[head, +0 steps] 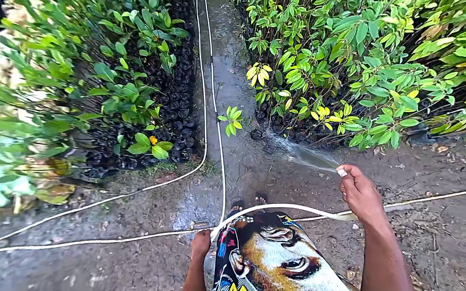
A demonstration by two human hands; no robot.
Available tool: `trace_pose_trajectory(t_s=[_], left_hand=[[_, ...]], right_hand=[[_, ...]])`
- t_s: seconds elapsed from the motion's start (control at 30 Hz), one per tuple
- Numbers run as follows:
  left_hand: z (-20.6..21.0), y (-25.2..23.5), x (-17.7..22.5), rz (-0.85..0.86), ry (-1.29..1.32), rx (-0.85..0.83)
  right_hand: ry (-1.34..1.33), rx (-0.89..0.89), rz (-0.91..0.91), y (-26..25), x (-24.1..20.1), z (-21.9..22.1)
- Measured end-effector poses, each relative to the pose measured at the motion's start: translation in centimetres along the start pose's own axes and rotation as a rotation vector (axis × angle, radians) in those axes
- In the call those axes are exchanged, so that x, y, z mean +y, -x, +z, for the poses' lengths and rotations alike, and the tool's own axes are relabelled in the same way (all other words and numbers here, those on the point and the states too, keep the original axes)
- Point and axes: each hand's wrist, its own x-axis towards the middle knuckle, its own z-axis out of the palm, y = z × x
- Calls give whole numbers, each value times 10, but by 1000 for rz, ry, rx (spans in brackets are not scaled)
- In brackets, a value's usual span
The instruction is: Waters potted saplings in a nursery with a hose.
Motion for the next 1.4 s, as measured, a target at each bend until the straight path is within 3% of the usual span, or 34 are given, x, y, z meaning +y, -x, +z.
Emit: trace_pose_trajectory(t_s=[0.57, 1.03, 1.4], left_hand=[[-50, -48, -51, 58, -59, -101], [-60, -64, -98, 63, -43, -134], [-69, -76, -111, 55, -77, -145]], right_hand=[[-79, 161, -15, 60, -57, 48], [99, 30, -19, 90, -92, 93], [67, 23, -27, 100, -104, 107]])
